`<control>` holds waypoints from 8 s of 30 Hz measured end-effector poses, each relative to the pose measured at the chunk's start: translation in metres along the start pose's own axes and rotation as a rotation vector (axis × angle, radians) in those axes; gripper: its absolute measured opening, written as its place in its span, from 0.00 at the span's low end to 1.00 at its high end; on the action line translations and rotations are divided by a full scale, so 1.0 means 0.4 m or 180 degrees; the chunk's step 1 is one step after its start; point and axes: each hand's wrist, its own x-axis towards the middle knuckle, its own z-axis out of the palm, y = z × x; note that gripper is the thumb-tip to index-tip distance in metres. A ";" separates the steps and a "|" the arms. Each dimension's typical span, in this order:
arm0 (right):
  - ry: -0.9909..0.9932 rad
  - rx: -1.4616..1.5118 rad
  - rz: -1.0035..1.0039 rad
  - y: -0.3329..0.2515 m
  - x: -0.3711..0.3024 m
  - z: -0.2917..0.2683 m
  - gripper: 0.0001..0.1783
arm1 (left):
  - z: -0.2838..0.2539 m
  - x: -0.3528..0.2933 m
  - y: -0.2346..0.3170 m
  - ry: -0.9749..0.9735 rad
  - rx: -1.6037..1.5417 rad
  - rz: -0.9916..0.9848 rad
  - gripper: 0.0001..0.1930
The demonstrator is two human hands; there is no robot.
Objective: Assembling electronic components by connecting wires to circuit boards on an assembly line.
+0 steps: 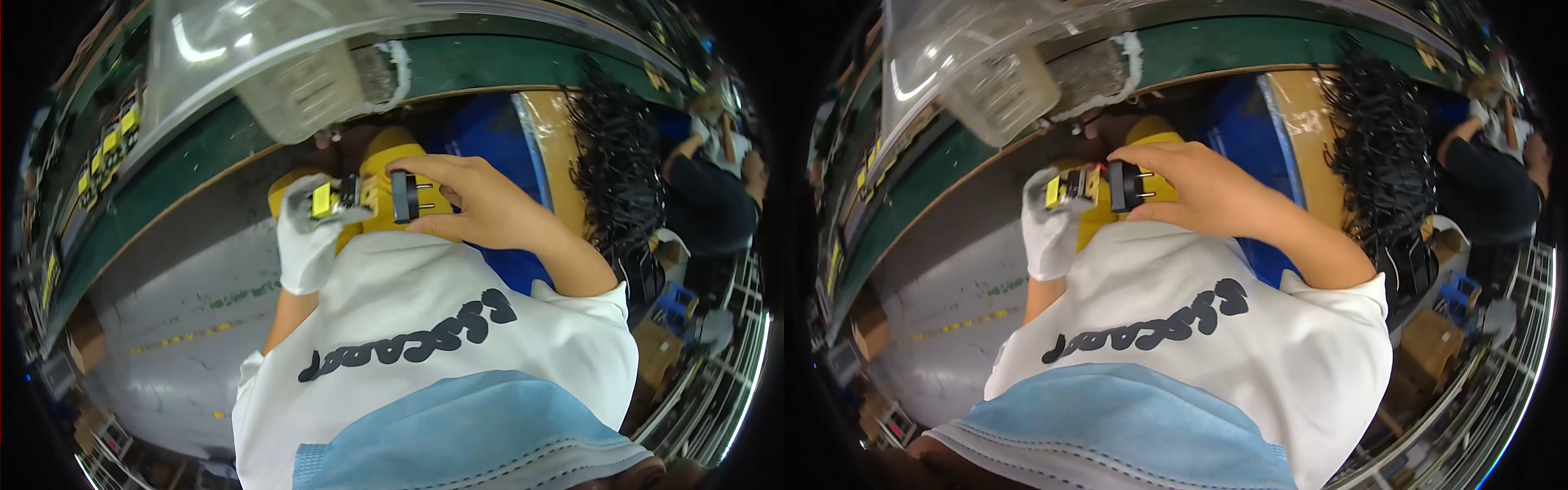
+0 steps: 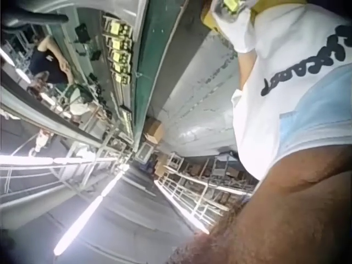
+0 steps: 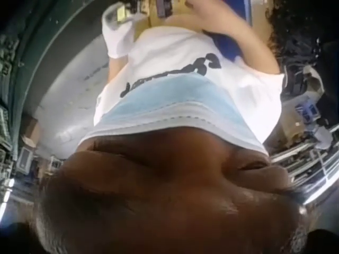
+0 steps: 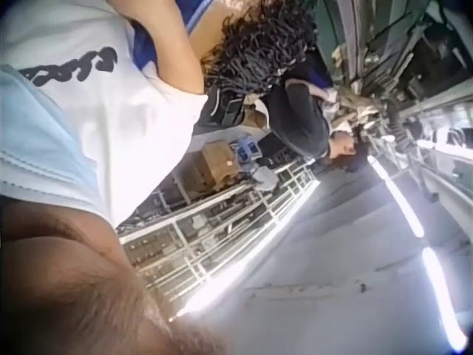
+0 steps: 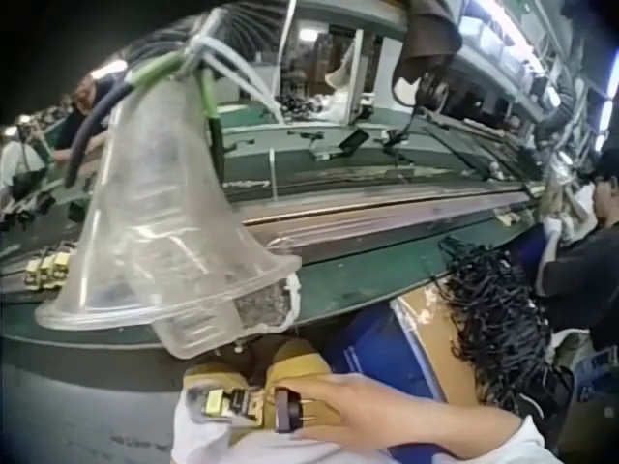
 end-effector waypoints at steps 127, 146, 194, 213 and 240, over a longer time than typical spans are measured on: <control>0.1053 0.0819 -0.0022 0.011 0.012 0.102 0.07 | 0.082 0.019 0.080 -0.0610 -0.0216 -0.0551 0.38; 0.0378 0.2374 0.1192 0.053 0.018 0.094 0.10 | 0.052 0.019 0.085 -0.0978 -0.0245 -0.0927 0.30; 0.1306 -0.0085 -0.0129 -0.052 0.128 0.044 0.04 | 0.130 0.097 0.146 -0.0039 0.0335 -0.0022 0.17; 0.1369 -0.0348 -0.0616 -0.024 0.116 0.022 0.03 | 0.115 0.096 0.137 -0.0196 0.0117 -0.0115 0.17; 0.1209 -0.1114 -0.0805 -0.067 0.145 0.030 0.08 | 0.120 0.104 0.165 -0.0289 0.0349 0.0069 0.13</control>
